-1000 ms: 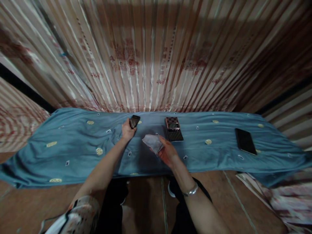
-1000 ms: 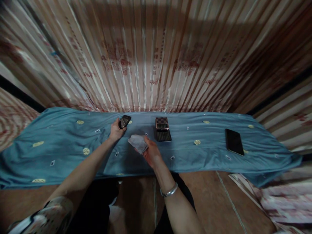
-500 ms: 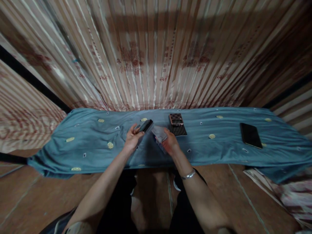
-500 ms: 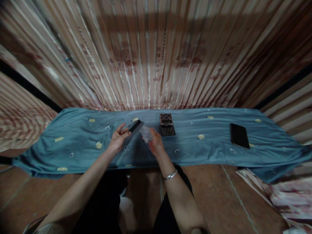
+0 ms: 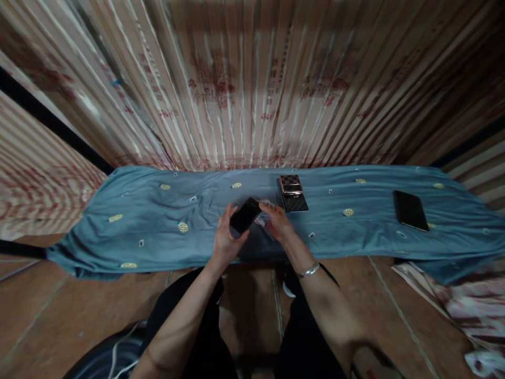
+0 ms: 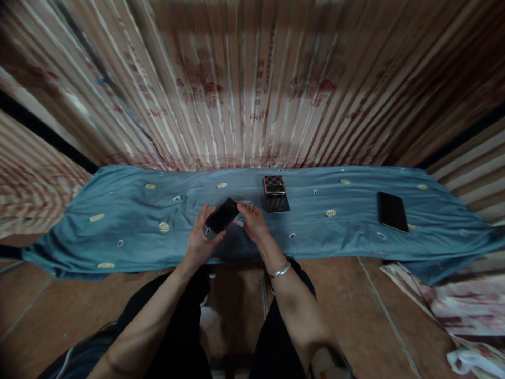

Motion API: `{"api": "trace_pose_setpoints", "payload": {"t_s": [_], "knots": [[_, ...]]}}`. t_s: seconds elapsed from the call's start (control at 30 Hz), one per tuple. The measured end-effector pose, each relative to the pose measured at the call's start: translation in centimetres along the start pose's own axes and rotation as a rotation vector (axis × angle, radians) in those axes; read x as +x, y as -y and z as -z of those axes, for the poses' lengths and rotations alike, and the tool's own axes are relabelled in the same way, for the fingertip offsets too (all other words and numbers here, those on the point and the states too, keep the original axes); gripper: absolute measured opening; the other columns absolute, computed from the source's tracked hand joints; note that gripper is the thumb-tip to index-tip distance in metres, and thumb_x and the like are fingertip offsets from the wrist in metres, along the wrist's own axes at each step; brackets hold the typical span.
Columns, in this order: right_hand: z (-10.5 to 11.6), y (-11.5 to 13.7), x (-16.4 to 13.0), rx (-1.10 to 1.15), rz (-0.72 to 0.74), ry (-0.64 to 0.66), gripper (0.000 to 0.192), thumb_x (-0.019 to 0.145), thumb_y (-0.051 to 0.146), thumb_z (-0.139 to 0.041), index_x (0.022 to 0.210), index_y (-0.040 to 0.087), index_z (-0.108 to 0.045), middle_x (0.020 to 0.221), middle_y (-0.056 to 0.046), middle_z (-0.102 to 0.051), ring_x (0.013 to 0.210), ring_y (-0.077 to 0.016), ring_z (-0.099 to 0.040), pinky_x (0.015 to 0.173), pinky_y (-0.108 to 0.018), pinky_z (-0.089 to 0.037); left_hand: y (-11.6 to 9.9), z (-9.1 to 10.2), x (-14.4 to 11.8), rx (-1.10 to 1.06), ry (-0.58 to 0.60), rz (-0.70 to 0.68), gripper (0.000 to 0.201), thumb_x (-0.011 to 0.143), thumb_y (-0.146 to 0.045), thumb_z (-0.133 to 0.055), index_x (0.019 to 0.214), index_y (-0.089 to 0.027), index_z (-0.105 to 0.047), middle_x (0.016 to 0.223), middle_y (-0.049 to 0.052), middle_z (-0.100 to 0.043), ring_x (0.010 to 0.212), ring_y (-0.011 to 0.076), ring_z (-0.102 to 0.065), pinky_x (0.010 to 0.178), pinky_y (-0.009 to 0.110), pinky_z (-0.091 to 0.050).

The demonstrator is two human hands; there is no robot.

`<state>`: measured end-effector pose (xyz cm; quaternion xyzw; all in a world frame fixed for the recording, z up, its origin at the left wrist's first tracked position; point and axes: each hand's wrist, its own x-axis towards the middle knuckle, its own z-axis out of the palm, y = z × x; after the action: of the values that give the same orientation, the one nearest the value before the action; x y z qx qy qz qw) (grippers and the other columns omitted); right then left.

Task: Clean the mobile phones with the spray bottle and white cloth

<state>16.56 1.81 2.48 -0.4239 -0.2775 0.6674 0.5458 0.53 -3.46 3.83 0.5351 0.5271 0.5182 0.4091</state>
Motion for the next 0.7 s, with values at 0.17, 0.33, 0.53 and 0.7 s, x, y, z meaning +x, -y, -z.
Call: {"api": "trace_pose_setpoints", "payload": {"t_s": [0.17, 0.33, 0.53, 0.7], "knots": [[0.3, 0.9, -0.4, 0.029, 0.013, -0.001, 0.038, 0.053, 0.042, -0.093, 0.076, 0.02, -0.072, 0.065, 0.003, -0.072, 0.055, -0.0137, -0.063, 0.052, -0.027, -0.057, 0.6, 0.7, 0.2, -0.504, -0.067, 0.338, 0.069, 0.072, -0.047, -0.079, 0.129, -0.017, -0.056, 0.123, 0.015, -0.068, 0.119, 0.0279, -0.063, 0.099, 0.038, -0.05], [0.4, 1.2, -1.0, -0.022, 0.037, 0.105, 0.046, 0.05, 0.05, -0.095, 0.078, 0.021, -0.074, 0.069, 0.001, -0.074, 0.059, -0.0138, -0.064, 0.056, -0.025, -0.057, 0.4, 0.9, -0.5, -0.718, 0.246, 0.678, 0.061, 0.096, -0.061, -0.04, 0.113, -0.009, -0.066, 0.098, 0.019, -0.075, 0.09, 0.0273, -0.073, 0.083, 0.039, -0.057], [0.7, 0.3, -0.6, -0.187, 0.132, 0.144, 0.046, 0.058, 0.058, -0.088, 0.082, 0.022, -0.075, 0.072, 0.002, -0.072, 0.062, -0.0129, -0.062, 0.061, -0.026, -0.054, 0.0, 0.5, -1.2, -0.835, 0.252, 0.737, 0.043, 0.101, -0.038, -0.044, 0.106, -0.006, -0.071, 0.101, 0.02, -0.076, 0.094, 0.0247, -0.073, 0.099, 0.039, -0.053], [1.8, -0.4, 0.5, -0.61, 0.385, 0.108, 0.04, 0.079, 0.057, -0.07, 0.088, 0.019, -0.075, 0.078, -0.001, -0.072, 0.077, -0.0196, -0.066, 0.077, -0.033, -0.053, 0.1, 0.0, -1.5, -0.848, 0.183, 0.704, 0.028, 0.096, -0.026, -0.053, 0.101, -0.005, -0.072, 0.096, 0.016, -0.077, 0.095, 0.0218, -0.073, 0.103, 0.04, -0.053]]}}
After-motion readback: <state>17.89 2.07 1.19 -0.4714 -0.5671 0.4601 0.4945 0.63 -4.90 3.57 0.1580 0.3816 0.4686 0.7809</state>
